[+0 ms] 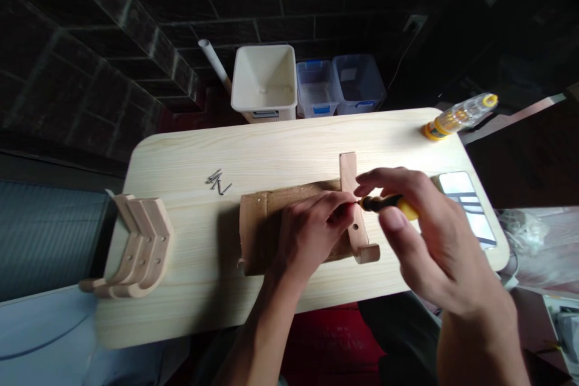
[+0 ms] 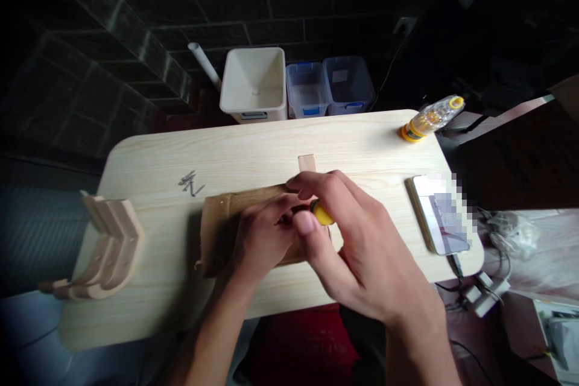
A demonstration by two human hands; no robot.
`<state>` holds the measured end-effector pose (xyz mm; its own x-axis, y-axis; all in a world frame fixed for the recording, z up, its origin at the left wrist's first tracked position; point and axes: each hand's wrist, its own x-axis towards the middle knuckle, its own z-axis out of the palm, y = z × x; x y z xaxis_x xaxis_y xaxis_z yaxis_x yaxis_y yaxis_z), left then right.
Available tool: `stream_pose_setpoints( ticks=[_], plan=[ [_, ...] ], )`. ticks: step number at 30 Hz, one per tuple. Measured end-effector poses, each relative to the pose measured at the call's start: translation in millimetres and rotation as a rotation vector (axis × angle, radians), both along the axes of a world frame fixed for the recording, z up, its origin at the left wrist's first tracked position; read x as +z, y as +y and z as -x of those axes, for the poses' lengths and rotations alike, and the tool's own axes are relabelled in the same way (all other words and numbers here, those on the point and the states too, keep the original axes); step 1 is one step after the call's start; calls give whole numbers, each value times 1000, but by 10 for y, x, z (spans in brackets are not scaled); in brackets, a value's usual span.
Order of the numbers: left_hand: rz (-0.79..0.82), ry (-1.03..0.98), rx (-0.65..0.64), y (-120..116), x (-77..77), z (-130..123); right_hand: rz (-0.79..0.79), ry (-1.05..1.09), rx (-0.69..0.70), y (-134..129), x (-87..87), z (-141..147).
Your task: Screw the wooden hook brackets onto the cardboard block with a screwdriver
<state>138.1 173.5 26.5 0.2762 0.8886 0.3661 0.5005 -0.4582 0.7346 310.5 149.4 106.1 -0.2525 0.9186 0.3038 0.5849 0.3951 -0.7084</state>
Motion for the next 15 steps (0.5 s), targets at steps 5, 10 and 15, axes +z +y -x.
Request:
stream_pose_setpoints(
  ticks=[5,10,15],
  plan=[
    [-23,5,3,-4,-12,2,73,113,15,-8,25,8],
    [-77,-6,16,8,1,2,109,233,20,-4,-3,8],
    [-67,15,6,11,-2,3,142,362,59,-18,-35,-11]
  ],
)
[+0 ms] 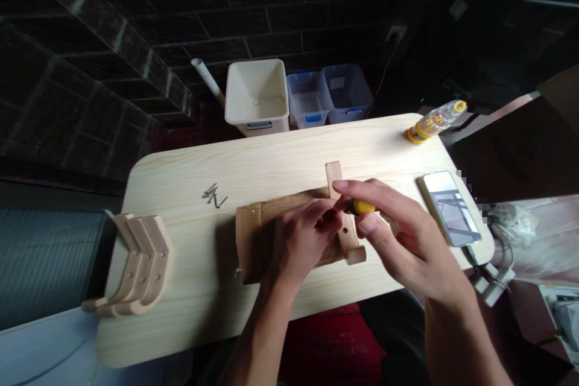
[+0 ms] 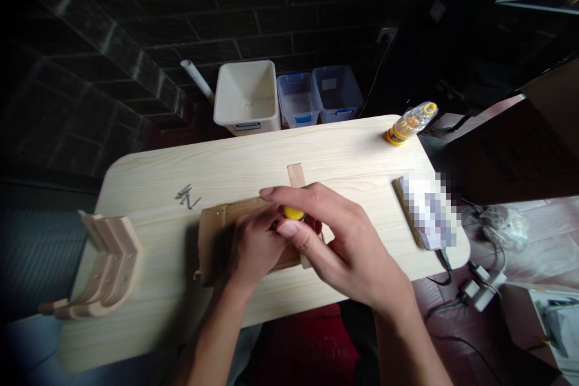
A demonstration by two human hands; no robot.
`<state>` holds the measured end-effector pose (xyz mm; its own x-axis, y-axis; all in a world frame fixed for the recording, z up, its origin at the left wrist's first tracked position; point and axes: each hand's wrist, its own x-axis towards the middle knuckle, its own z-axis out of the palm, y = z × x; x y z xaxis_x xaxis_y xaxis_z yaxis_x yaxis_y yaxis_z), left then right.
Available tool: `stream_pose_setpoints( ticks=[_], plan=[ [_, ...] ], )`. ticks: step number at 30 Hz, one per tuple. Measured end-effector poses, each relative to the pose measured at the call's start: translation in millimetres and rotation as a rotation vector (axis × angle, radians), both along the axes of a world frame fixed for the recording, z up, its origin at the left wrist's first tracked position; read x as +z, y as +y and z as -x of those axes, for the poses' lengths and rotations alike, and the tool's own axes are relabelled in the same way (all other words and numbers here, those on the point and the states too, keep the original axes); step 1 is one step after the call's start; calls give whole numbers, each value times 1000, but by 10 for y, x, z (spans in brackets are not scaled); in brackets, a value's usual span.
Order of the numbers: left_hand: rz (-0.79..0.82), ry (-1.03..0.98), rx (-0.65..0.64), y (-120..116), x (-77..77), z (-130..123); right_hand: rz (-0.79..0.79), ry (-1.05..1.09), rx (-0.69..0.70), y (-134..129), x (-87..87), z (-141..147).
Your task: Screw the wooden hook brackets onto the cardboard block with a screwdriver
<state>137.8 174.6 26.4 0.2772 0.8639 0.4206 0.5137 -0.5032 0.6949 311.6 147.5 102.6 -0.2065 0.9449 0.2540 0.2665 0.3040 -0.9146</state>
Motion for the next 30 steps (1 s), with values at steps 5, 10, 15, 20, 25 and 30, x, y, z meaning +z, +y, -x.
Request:
stream_pose_setpoints(
  ticks=[5,10,15,20,25,30],
  plan=[
    [40,20,20,-16,-14,-8,35,15,24,-42,-4,-8],
    [56,17,26,-27,17,-8,19,29,12,-58,-23,-19],
    [42,18,23,-40,58,-6,26,47,-3,-54,-45,-9],
    [74,14,29,-43,62,-8,27,74,-13,-57,-64,-4],
    [61,26,23,-39,5,-1,22,59,-16,-50,-74,-1],
    [57,-8,3,-35,0,-1,21,65,-13,-34,-87,-5]
  ],
)
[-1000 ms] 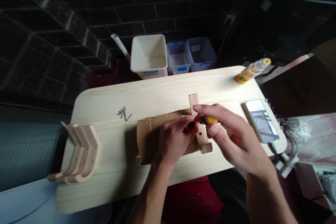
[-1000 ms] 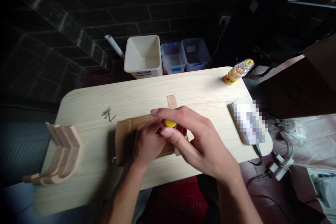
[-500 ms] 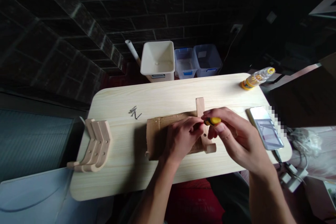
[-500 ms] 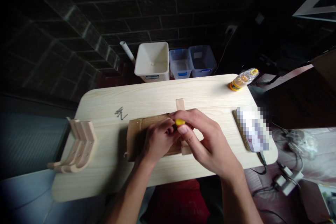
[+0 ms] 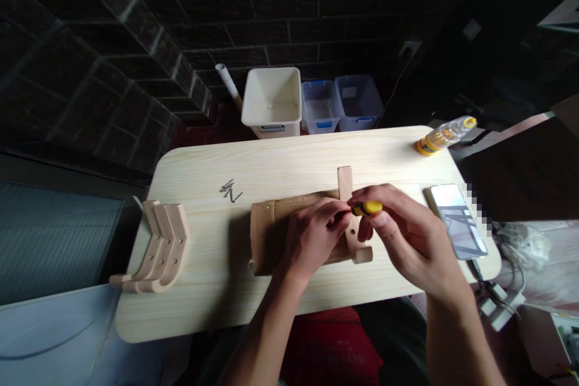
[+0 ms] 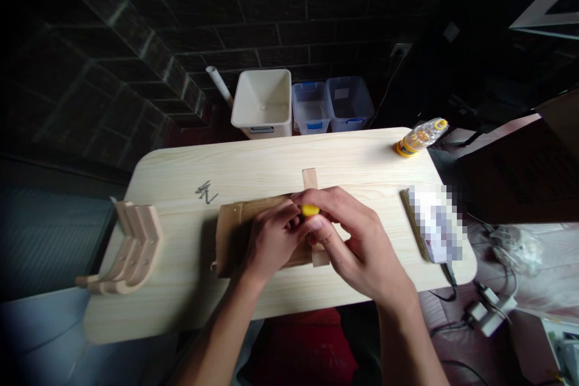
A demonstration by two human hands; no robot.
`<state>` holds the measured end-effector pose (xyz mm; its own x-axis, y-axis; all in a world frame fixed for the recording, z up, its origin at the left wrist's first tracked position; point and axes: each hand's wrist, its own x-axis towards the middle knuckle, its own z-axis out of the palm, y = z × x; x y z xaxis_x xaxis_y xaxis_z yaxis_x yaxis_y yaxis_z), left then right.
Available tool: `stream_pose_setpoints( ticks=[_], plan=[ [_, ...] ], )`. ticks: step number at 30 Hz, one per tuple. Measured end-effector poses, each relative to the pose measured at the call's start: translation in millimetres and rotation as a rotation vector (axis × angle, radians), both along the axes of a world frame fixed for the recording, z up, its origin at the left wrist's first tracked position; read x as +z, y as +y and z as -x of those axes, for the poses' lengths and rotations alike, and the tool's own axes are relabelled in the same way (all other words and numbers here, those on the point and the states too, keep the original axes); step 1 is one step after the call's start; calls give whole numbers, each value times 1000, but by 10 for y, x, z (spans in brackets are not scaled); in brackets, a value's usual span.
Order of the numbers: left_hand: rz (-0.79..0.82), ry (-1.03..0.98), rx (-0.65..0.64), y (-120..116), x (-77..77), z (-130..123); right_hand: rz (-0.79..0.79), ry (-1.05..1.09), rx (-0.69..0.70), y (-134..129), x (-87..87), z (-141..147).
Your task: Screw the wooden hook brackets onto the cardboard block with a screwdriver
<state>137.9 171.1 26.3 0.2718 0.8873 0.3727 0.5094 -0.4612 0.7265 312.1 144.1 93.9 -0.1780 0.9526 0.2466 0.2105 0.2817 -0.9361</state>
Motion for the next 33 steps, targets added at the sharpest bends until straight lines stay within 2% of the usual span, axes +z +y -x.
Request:
stream_pose_setpoints(
  ticks=[9,16,24,33],
  plan=[
    [170,-41,53,-5,65,-3,-22,-24,-21,7,-24,-13],
    [146,-42,77,-8,69,-16,6,-19,-10,-18,-19,-35],
    [141,-37,67,-20,17,-14,-58,-146,-126,-32,-67,-91],
    [118,-36,58,-18,-14,-12,-109,-258,-173,-20,-110,-112]
  ],
)
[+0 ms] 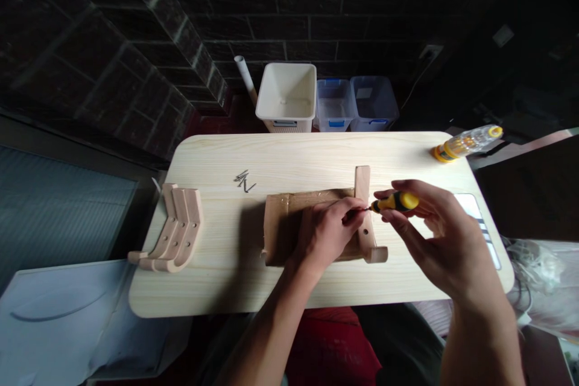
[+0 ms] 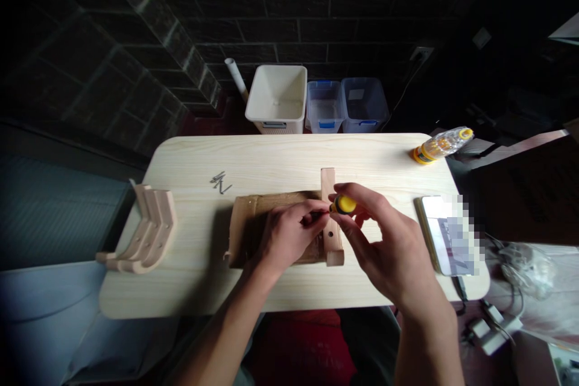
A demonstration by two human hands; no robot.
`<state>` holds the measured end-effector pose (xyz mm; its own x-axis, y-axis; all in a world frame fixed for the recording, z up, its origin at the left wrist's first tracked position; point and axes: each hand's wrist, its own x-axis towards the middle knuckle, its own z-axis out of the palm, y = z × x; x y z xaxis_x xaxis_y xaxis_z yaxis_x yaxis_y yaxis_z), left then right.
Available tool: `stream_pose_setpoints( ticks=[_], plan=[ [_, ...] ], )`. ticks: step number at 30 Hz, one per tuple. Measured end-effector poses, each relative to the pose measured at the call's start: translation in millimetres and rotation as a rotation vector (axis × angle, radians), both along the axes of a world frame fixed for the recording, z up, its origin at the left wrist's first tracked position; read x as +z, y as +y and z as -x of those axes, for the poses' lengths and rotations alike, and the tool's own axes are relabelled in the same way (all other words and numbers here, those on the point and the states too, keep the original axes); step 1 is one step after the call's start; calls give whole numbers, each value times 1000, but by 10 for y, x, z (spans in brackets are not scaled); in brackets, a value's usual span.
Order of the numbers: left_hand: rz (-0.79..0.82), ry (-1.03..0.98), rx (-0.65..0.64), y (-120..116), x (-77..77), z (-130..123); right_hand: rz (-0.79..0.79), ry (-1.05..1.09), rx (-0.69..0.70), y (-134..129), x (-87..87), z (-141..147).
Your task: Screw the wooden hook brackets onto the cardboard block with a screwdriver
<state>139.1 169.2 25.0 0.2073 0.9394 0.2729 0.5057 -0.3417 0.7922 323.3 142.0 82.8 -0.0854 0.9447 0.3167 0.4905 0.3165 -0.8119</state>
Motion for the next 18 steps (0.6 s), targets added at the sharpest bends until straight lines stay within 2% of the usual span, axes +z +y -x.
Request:
stream_pose_setpoints(
  ticks=[6,11,18],
  plan=[
    [-11,0,18,-6,-32,5,-13,86,-50,20,-78,54],
    [-4,-7,11,-3,-22,9,23,36,8,17,-11,71],
    [-17,-14,2,-3,-18,6,34,11,-6,-25,70,65]
  ],
)
